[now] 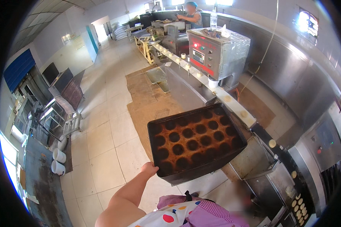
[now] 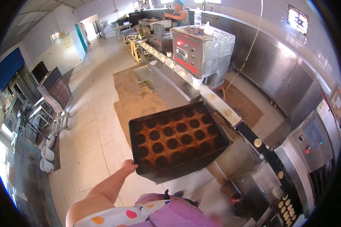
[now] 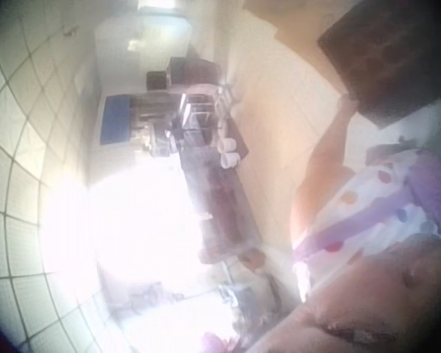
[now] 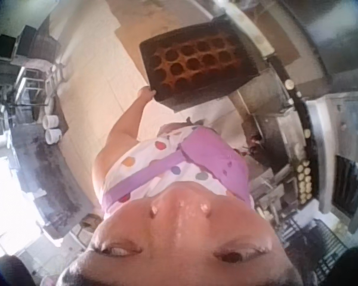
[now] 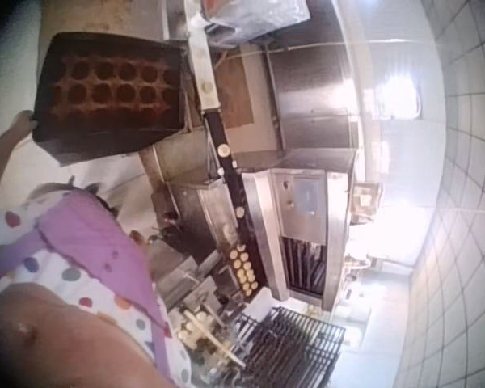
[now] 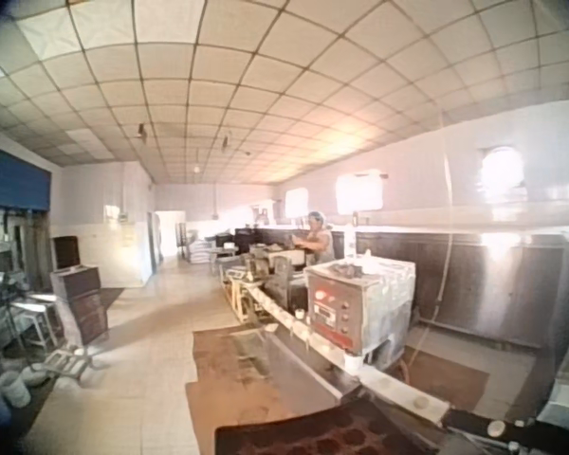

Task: The person applies a liquid glaze to mooncakes on a tray using a brush and then places the tray into a commercial oven.

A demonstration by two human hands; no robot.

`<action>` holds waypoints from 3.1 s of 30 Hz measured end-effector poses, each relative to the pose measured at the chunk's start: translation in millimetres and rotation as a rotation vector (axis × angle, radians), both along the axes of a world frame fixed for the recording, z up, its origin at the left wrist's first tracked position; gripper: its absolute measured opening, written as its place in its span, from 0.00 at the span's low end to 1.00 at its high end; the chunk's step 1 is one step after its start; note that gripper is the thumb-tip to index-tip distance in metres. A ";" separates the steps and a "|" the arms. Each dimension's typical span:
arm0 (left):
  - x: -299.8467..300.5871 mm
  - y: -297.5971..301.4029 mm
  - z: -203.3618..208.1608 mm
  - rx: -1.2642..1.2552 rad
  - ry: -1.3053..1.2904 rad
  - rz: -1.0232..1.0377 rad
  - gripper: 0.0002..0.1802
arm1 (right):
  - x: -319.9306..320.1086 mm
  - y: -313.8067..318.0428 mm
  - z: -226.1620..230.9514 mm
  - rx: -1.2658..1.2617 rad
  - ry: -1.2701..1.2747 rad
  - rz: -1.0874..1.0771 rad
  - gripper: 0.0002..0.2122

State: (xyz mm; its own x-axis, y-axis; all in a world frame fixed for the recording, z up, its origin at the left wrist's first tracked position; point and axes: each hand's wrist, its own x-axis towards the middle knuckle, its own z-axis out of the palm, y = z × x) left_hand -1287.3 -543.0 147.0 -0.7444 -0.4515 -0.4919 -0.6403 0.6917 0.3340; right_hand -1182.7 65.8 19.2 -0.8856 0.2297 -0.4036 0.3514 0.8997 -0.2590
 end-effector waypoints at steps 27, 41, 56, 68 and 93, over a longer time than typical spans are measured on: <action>20.8 111.9 274.5 1.410 0.986 0.106 0.56 | -193.4 -176.8 181.9 -2.148 0.051 -1.059 0.11; -23.3 418.2 256.7 1.730 0.059 -0.515 0.57 | 62.2 69.2 296.9 -1.021 1.786 -1.075 0.21; -18.7 994.2 221.6 1.775 -0.591 -1.362 0.56 | 154.0 437.9 322.0 -0.372 2.448 -1.100 0.33; -65.1 1154.1 244.3 1.540 -0.246 -1.380 0.39 | 69.4 732.9 354.5 -0.530 1.927 -1.389 0.36; -114.9 843.2 109.6 0.952 -0.166 -1.270 0.15 | -22.7 601.4 220.2 -1.062 0.975 -1.200 0.24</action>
State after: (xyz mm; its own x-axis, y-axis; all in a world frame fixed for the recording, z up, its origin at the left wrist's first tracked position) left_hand -1402.2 300.1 256.6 -0.2926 0.8976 -0.3298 0.0913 0.3695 0.9247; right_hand -1205.4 667.1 239.4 -0.4413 0.8474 -0.2951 -0.0046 -0.3310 -0.9436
